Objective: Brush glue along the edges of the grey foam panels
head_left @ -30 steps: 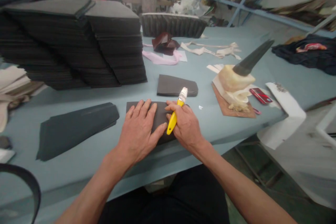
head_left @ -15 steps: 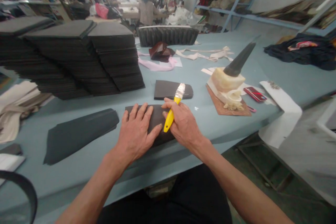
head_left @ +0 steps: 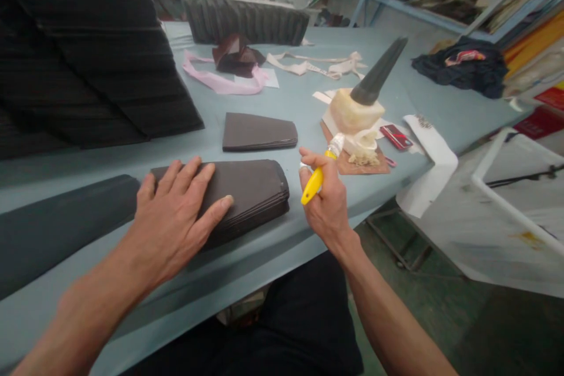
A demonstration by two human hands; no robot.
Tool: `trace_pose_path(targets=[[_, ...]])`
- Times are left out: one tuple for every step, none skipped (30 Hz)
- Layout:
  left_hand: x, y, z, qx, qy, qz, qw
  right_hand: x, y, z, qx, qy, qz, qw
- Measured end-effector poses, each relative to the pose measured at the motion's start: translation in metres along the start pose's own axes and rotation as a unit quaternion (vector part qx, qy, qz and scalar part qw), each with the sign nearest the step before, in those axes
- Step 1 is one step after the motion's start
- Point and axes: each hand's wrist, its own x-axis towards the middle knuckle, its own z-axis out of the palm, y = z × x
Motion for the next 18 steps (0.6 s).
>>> trace_pose_path(targets=[[0.001,-0.001,-0.001,-0.003,0.003,-0.005,1.0,-0.004,0.002,0.0,0.003,-0.005,0.007,1.0],[0.001,-0.003,-0.003,-0.008,0.009,-0.011,1.0,-0.007,0.004,0.001,0.005,-0.007,0.011,1.0],[0.002,-0.006,-0.005,-0.015,0.021,-0.018,1.0,-0.009,0.006,0.001,0.006,-0.009,0.013,1.0],[0.002,-0.01,-0.008,-0.025,0.034,-0.023,0.999,-0.011,0.008,0.002,0.008,-0.011,0.014,1.0],[0.002,-0.015,-0.011,-0.041,0.046,-0.024,0.998,-0.013,0.01,0.002,0.01,-0.012,0.015,1.0],[0.002,-0.021,-0.014,-0.06,0.056,-0.023,0.996,-0.015,0.012,0.003,0.011,-0.014,0.016,1.0],[0.003,-0.027,-0.017,-0.084,0.06,-0.018,0.995,-0.017,0.014,0.004,0.013,-0.014,0.019,1.0],[0.005,-0.033,-0.021,-0.109,0.058,-0.016,0.992,-0.019,0.016,0.004,0.016,-0.013,0.022,1.0],[0.007,-0.037,-0.024,-0.131,0.049,-0.02,0.99,-0.021,0.018,0.005,0.019,-0.011,0.024,0.999],[0.011,-0.04,-0.027,-0.149,0.035,-0.025,0.988,-0.024,0.019,0.006,0.025,-0.009,0.027,0.999],[0.017,-0.041,-0.03,-0.162,0.017,-0.032,0.986,-0.027,0.02,0.007,0.032,-0.006,0.029,0.999],[0.024,-0.041,-0.032,-0.169,-0.004,-0.036,0.985,-0.03,0.021,0.008,0.04,-0.004,0.03,0.999],[0.032,-0.039,-0.033,-0.172,-0.028,-0.036,0.984,-0.034,0.021,0.01,0.05,-0.003,0.031,0.998],[0.041,-0.036,-0.034,-0.171,-0.053,-0.029,0.983,-0.038,0.021,0.011,0.061,-0.004,0.03,0.998],[0.051,-0.033,-0.033,-0.167,-0.075,-0.021,0.983,-0.041,0.02,0.013,0.071,-0.006,0.028,0.997],[0.061,-0.029,-0.033,-0.162,-0.099,-0.014,0.982,-0.044,0.02,0.014,0.079,-0.009,0.024,0.997],[0.071,-0.026,-0.032,-0.154,-0.118,-0.009,0.981,-0.047,0.019,0.016,0.085,-0.012,0.019,0.996],[0.08,-0.022,-0.03,-0.146,-0.137,-0.006,0.98,-0.049,0.018,0.017,0.088,-0.016,0.015,0.996]])
